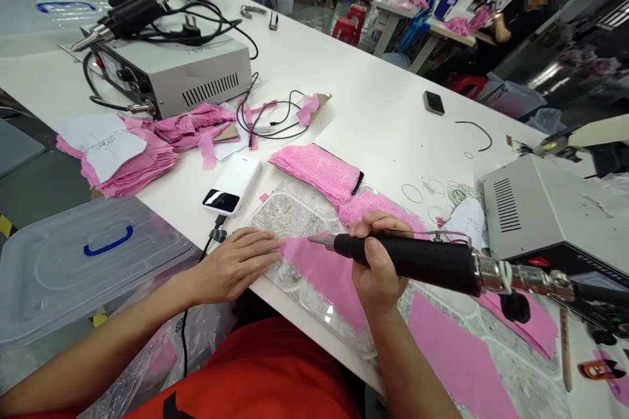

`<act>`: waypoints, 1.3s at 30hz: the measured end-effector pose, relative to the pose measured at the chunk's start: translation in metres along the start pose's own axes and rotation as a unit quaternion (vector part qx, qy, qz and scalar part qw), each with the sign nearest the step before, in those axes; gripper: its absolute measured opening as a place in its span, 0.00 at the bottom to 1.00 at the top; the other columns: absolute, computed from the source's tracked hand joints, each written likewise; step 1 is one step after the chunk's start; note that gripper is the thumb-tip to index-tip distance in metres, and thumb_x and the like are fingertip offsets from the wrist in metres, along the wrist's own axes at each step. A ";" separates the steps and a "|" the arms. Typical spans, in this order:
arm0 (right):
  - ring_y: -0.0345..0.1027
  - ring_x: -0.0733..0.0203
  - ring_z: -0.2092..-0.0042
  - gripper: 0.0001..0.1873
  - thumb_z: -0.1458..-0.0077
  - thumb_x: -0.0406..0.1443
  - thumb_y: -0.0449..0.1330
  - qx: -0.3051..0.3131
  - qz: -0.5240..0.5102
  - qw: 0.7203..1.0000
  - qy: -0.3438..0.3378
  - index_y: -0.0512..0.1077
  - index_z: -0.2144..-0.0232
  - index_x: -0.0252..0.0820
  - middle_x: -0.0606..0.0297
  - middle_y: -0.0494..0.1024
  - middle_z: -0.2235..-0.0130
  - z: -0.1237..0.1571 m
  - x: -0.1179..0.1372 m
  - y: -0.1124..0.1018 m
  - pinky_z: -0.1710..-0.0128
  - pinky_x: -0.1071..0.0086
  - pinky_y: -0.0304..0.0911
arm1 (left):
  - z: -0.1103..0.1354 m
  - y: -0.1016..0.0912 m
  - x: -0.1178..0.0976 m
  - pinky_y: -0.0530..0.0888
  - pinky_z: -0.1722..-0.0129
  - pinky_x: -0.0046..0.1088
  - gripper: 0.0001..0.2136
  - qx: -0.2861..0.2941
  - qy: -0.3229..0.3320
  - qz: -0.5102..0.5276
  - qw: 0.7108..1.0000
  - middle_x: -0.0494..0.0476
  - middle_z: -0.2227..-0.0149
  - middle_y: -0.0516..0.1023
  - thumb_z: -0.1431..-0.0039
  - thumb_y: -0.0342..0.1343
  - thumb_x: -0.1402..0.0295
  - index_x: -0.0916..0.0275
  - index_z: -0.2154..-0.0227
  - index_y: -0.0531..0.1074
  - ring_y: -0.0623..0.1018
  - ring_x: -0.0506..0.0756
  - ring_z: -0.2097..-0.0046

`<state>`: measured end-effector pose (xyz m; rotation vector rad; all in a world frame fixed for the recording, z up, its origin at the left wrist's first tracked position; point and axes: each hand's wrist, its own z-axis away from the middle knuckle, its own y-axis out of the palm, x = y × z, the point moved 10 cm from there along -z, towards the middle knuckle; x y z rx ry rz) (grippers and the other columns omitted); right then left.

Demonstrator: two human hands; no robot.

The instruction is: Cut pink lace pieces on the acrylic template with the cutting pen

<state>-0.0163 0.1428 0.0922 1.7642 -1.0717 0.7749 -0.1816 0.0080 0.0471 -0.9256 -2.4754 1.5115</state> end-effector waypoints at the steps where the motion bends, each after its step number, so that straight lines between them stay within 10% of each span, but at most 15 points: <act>1: 0.62 0.68 0.71 0.07 0.58 0.32 0.60 0.005 0.001 1.000 0.001 0.70 0.71 0.43 0.68 0.69 0.68 0.001 0.000 0.003 0.68 0.66 0.63 | 0.000 -0.001 -0.001 0.67 0.46 0.40 0.13 -0.001 0.002 0.001 1.000 0.59 0.47 0.75 0.35 0.47 0.73 0.64 0.50 0.70 0.72 0.59 0.44; 39: 0.61 0.68 0.71 0.07 0.56 0.34 0.61 0.037 -0.003 0.999 0.016 0.68 0.70 0.45 0.69 0.68 0.68 0.011 -0.009 0.029 0.69 0.66 0.63 | 0.005 0.001 -0.003 0.67 0.45 0.38 0.13 0.003 0.013 0.010 1.000 0.59 0.46 0.75 0.36 0.48 0.73 0.63 0.51 0.70 0.72 0.58 0.44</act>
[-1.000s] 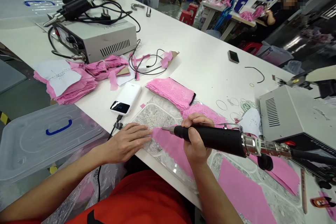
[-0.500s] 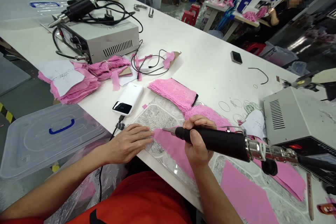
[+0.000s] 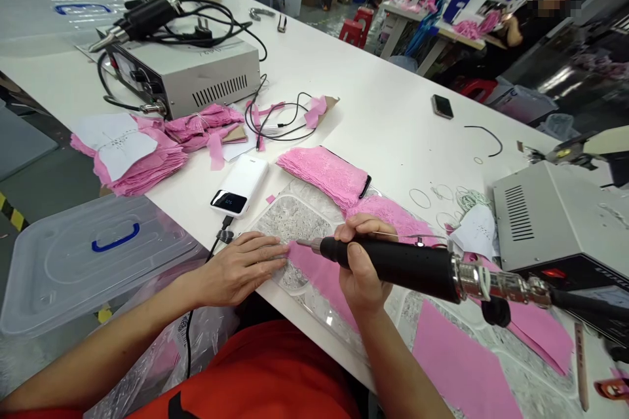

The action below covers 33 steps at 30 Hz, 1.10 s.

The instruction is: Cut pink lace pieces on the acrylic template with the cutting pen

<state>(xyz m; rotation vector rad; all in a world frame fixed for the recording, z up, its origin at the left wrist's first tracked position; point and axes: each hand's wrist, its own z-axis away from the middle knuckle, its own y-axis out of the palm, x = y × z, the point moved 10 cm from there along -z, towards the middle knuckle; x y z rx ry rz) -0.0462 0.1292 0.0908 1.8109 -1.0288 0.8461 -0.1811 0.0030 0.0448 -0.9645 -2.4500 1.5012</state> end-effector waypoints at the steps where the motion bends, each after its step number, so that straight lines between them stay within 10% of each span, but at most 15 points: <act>1: 0.61 0.68 0.71 0.07 0.56 0.34 0.61 0.002 0.002 1.000 0.001 0.68 0.70 0.45 0.69 0.67 0.67 0.001 -0.001 0.002 0.69 0.66 0.63 | 0.000 0.000 0.000 0.67 0.45 0.38 0.13 0.001 -0.001 -0.001 1.000 0.59 0.46 0.75 0.36 0.48 0.73 0.63 0.51 0.70 0.72 0.57 0.44; 18: 0.63 0.68 0.70 0.07 0.54 0.33 0.60 0.037 0.014 0.999 -0.027 0.66 0.69 0.46 0.69 0.68 0.66 -0.001 -0.001 0.014 0.67 0.65 0.64 | -0.002 -0.001 0.000 0.67 0.46 0.39 0.14 0.010 0.012 -0.002 1.000 0.59 0.46 0.75 0.36 0.46 0.75 0.64 0.49 0.69 0.72 0.58 0.45; 26: 0.61 0.69 0.71 0.07 0.58 0.32 0.58 -0.096 0.032 0.994 -0.051 0.67 0.72 0.43 0.68 0.67 0.67 -0.025 0.049 -0.060 0.67 0.66 0.63 | -0.024 -0.003 -0.008 0.68 0.47 0.40 0.17 -0.005 0.015 0.005 1.000 0.61 0.49 0.76 0.36 0.47 0.77 0.62 0.46 0.67 0.72 0.58 0.45; 33: 0.61 0.69 0.71 0.07 0.59 0.32 0.59 -0.154 0.051 0.985 -0.051 0.67 0.72 0.43 0.69 0.66 0.67 -0.006 0.048 -0.107 0.67 0.67 0.62 | -0.070 0.033 -0.027 0.67 0.47 0.41 0.12 0.020 0.054 -0.009 0.998 0.61 0.47 0.75 0.33 0.46 0.72 0.64 0.51 0.71 0.72 0.59 0.45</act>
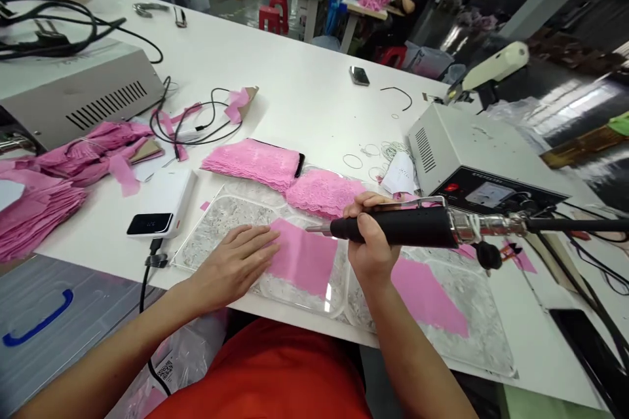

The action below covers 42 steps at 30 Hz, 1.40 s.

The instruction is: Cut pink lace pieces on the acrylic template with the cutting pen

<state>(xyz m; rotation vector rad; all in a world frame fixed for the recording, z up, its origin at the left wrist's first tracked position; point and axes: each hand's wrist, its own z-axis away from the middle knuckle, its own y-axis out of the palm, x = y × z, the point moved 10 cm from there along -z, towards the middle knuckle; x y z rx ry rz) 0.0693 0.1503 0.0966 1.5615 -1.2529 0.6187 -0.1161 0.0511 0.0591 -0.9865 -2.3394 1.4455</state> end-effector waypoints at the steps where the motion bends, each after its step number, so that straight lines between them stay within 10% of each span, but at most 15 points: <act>1: 0.61 0.69 0.71 0.07 0.59 0.32 0.59 -0.001 -0.008 1.000 0.003 0.67 0.72 0.43 0.69 0.66 0.67 0.001 -0.002 0.000 0.67 0.67 0.62 | -0.004 0.005 0.001 0.66 0.46 0.42 0.13 0.009 -0.002 -0.005 1.000 0.61 0.46 0.75 0.32 0.46 0.71 0.64 0.51 0.71 0.72 0.60 0.44; 42: 0.63 0.69 0.71 0.07 0.56 0.33 0.61 0.046 -0.031 0.998 -0.001 0.68 0.70 0.45 0.69 0.68 0.67 0.004 -0.019 0.017 0.67 0.66 0.65 | -0.006 0.033 0.016 0.53 0.37 0.51 0.18 0.084 -0.049 -0.028 0.995 0.59 0.39 0.67 0.33 0.48 0.60 0.57 0.43 0.68 0.62 0.65 0.37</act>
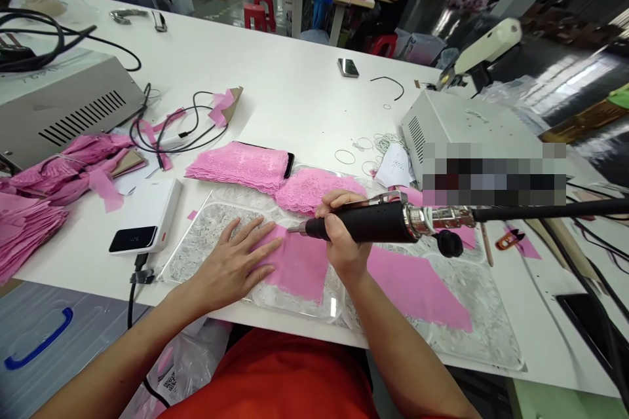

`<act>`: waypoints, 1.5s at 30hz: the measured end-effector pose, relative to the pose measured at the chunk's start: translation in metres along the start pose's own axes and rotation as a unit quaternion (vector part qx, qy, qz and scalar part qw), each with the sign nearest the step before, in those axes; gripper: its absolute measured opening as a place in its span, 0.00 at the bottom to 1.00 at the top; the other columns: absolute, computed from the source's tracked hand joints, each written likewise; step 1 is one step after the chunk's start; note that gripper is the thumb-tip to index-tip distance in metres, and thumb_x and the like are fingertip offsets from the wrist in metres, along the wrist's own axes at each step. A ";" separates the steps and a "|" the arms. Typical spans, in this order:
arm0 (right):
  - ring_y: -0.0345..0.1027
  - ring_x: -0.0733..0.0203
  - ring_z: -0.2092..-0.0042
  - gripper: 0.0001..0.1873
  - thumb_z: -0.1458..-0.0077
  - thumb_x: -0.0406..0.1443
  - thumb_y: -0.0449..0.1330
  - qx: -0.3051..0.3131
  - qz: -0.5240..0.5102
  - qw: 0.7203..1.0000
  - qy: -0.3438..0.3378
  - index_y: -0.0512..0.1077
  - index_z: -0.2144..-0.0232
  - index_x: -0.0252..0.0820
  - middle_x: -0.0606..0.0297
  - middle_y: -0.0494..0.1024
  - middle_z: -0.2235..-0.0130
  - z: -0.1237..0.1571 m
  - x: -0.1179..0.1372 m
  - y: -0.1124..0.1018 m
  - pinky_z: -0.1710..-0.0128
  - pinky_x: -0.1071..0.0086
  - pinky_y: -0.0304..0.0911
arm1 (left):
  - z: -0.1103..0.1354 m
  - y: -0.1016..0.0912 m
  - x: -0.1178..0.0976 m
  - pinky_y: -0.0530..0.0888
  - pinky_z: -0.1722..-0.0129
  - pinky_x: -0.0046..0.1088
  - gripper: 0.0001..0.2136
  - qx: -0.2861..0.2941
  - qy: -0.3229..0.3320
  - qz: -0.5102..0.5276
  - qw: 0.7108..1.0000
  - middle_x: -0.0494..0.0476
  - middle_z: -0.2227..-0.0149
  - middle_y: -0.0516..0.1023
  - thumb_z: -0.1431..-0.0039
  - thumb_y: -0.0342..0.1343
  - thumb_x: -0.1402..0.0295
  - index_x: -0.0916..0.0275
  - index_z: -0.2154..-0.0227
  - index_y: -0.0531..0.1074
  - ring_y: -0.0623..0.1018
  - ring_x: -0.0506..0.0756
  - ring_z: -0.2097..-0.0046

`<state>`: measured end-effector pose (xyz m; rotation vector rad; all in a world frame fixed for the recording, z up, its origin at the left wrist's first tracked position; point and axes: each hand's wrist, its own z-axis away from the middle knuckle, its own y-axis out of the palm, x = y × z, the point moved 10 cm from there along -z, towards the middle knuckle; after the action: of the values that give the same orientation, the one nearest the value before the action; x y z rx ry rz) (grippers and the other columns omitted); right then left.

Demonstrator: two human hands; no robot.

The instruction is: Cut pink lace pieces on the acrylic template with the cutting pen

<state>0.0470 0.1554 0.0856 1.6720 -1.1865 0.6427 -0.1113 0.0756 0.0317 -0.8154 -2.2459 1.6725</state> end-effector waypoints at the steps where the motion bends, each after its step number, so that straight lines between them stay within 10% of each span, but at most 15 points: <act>1: 0.63 0.69 0.71 0.07 0.56 0.33 0.61 0.002 -0.001 1.000 -0.002 0.68 0.71 0.45 0.69 0.68 0.67 0.000 0.000 0.000 0.67 0.66 0.65 | 0.000 0.000 0.000 0.53 0.37 0.52 0.18 -0.002 -0.001 0.001 1.000 0.59 0.39 0.67 0.33 0.48 0.60 0.57 0.43 0.68 0.62 0.65 0.36; 16: 0.62 0.69 0.71 0.07 0.58 0.32 0.59 -0.056 0.026 0.998 0.001 0.69 0.71 0.43 0.68 0.68 0.67 -0.002 0.031 -0.037 0.67 0.67 0.63 | 0.001 0.001 0.002 0.54 0.38 0.53 0.17 0.008 -0.009 0.005 1.000 0.59 0.39 0.66 0.33 0.48 0.61 0.57 0.45 0.69 0.61 0.65 0.36; 35: 0.62 0.68 0.71 0.07 0.56 0.32 0.61 -0.038 0.014 0.999 0.000 0.68 0.70 0.44 0.68 0.68 0.67 0.002 0.024 -0.034 0.67 0.66 0.63 | 0.000 -0.004 0.000 0.54 0.38 0.56 0.16 -0.009 0.013 -0.013 1.000 0.61 0.39 0.66 0.34 0.48 0.63 0.58 0.45 0.68 0.62 0.65 0.36; 45: 0.60 0.68 0.72 0.06 0.58 0.33 0.59 -0.100 0.037 0.994 -0.015 0.67 0.72 0.43 0.67 0.66 0.68 0.004 0.047 -0.079 0.70 0.67 0.61 | -0.029 0.007 -0.076 0.58 0.39 0.46 0.15 -0.025 0.087 0.016 0.996 0.59 0.45 0.73 0.30 0.42 0.68 0.65 0.48 0.69 0.70 0.59 0.41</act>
<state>0.1370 0.1377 0.0913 1.4786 -1.2957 0.5274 -0.0329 0.0583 0.0453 -0.9727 -2.1736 1.5014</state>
